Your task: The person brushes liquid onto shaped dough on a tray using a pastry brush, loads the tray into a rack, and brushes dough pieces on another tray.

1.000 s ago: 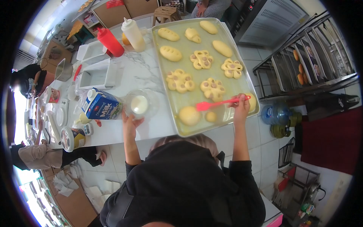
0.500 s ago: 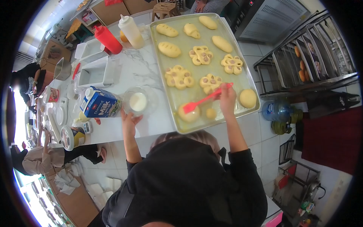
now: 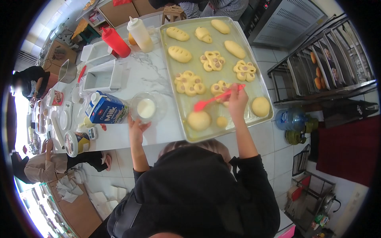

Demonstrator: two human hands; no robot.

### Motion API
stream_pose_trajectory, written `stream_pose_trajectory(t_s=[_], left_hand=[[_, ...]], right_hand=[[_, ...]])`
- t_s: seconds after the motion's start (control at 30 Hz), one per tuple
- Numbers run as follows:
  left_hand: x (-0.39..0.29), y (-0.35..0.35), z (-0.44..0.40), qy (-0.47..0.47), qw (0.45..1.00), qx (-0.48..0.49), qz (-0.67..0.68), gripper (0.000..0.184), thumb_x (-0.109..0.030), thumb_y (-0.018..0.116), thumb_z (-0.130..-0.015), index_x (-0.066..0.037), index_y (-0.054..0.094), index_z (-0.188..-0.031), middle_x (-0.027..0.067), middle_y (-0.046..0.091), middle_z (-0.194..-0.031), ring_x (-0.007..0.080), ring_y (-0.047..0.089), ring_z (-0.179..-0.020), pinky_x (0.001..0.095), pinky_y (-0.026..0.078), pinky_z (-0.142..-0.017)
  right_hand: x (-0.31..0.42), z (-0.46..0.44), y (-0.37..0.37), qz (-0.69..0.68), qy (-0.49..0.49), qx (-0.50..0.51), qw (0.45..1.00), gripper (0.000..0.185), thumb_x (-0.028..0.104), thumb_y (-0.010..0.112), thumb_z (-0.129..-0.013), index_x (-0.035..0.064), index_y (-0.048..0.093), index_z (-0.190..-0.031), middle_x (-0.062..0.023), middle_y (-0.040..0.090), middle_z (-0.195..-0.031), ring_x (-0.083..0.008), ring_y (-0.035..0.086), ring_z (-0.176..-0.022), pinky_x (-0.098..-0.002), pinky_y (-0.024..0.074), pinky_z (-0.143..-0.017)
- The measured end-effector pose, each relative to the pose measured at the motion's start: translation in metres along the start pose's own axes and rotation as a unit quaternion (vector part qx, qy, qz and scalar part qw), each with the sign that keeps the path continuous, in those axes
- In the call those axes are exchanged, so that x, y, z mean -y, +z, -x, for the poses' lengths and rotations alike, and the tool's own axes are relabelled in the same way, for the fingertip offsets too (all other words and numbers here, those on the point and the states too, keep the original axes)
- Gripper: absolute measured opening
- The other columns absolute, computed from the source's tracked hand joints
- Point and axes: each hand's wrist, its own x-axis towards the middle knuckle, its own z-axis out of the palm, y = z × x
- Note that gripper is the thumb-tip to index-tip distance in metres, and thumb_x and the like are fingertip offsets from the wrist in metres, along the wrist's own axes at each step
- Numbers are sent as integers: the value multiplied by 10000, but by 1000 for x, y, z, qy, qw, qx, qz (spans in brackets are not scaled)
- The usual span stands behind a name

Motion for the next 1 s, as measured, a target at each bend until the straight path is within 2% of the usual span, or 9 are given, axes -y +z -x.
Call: stream_pose_trajectory(t_s=[0.1,0.2,0.3,0.4,0.5,0.6,0.7,0.9,1.0], left_hand=[[0,-1,0,2,1000,0,1,680,-19,386,-787,-121,100,-1395,194,464,-1181,281,625,-803,334,560,-641],[1,-1,0,-2,1000,-2,4,679,-23,391,-789,-114,98,-1395,197,456,-1189,287,624,-805,338,560,-648],[2,-3,-1,-7,1000,-3,7,682,-24,395,-789,-112,95,-1395,197,453,-1193,294,623,-819,341,560,-650],[0,-3,-1,-9,1000,5,7,688,-18,396,-786,-119,96,-1397,194,455,-1191,297,621,-836,345,562,-649],[1,-4,-1,-6,1000,13,9,692,-7,395,-780,-126,107,-1397,191,462,-1184,295,618,-849,352,567,-657],[3,-5,-3,2,1000,11,14,697,9,393,-771,-130,119,-1398,190,468,-1178,291,616,-853,360,571,-670],[4,-5,-3,3,1000,11,21,709,21,394,-765,-125,115,-1400,191,467,-1178,286,614,-855,365,573,-679],[4,-6,-2,4,999,13,31,735,26,396,-766,-100,61,-1408,206,448,-1183,280,611,-851,365,572,-678],[8,-8,-1,2,1000,12,29,737,23,398,-769,-90,48,-1409,206,443,-1179,275,610,-837,359,571,-673]], right_hand=[[-7,11,-16,-3,54,66,996,281,262,399,-949,22,483,-828,-73,558,-690,-118,541,-492,-247,493,-445],[-30,5,-41,-14,43,-49,998,279,259,416,-942,13,506,-847,-79,570,-668,-136,547,-480,-256,479,-435],[-36,12,-55,-92,58,-78,991,281,278,416,-942,28,503,-846,-79,567,-708,-130,548,-503,-250,486,-451],[-43,21,-69,-71,103,-37,991,289,294,420,-941,35,503,-845,-73,567,-736,-126,548,-527,-253,494,-473],[-49,22,-84,-104,75,-105,986,293,309,432,-937,41,502,-841,-69,566,-752,-123,548,-548,-256,498,-488],[-49,28,-92,-199,55,-45,977,292,311,425,-939,48,495,-833,-67,561,-754,-123,548,-561,-252,495,-489],[-47,34,-93,-145,83,2,986,286,306,415,-943,57,484,-822,-63,554,-751,-123,548,-569,-251,497,-496],[-39,28,-92,-172,3,-22,985,275,293,404,-949,62,475,-818,-64,549,-749,-128,546,-567,-250,485,-499],[-44,24,-92,-139,49,36,988,283,299,405,-948,54,479,-826,-67,550,-748,-130,544,-560,-248,487,-505]])
